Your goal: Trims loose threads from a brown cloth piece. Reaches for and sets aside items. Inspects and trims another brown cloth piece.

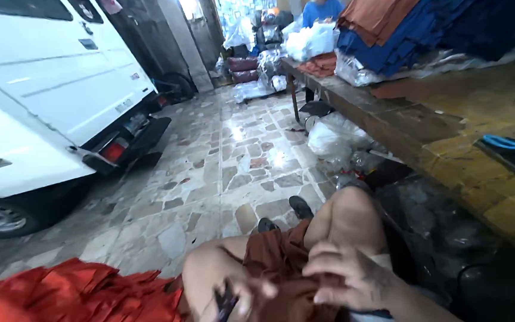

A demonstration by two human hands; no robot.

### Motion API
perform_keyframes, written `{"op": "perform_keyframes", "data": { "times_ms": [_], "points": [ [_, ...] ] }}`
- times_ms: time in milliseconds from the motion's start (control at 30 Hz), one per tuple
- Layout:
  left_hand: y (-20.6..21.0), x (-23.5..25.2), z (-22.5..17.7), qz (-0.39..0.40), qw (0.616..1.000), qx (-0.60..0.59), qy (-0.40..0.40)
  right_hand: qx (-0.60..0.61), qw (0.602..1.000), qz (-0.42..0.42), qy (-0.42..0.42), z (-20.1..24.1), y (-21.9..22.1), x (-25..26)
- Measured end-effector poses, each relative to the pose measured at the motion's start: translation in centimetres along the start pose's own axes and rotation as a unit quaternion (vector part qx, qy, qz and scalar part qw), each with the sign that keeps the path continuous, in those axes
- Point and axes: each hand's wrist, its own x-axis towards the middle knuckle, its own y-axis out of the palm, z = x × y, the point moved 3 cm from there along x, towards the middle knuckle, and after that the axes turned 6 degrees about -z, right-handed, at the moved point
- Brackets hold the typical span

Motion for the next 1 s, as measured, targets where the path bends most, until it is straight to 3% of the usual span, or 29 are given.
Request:
{"op": "perform_keyframes", "data": {
  "times_ms": [67, 133, 367, 533, 700, 833, 933, 1000],
  "points": [
    [1.5, 1.4, 0.4, 0.008, 1.000, -0.008, 0.008, -0.010, 0.997, -0.075, -0.010, 0.6, -0.3, 1.5],
    [2.3, 2.7, 1.0, 0.026, 0.999, -0.037, 0.022, -0.005, 0.996, -0.091, -0.013, 1.0, -0.1, 2.7],
    [4.0, 4.2, 2.1, 0.032, 0.993, -0.117, 0.000, 0.099, 0.993, -0.052, 0.042, 0.0, 2.6, 4.1],
    [4.6, 6.5, 2.8, 0.054, 0.992, -0.111, -0.024, 0.195, 0.975, -0.054, 0.093, -2.0, 1.2, 4.7],
    [4.7, 10.3, 4.5, 0.055, 0.994, -0.053, -0.079, 0.107, 0.991, -0.026, 0.074, -4.7, -3.1, 5.1],
    [4.3, 14.4, 6.0, 0.021, 0.995, 0.098, -0.019, -0.067, 0.995, -0.035, 0.058, -9.8, -9.1, 5.7],
    [1.7, 16.7, 8.8, -0.016, 0.995, 0.087, -0.048, -0.156, 0.964, -0.099, 0.191, -16.8, -15.2, 3.5],
    [-0.9, 17.3, 11.1, -0.055, 0.990, 0.076, -0.103, -0.156, 0.927, -0.151, 0.305, -23.0, -18.5, -0.8]
  ]
}}
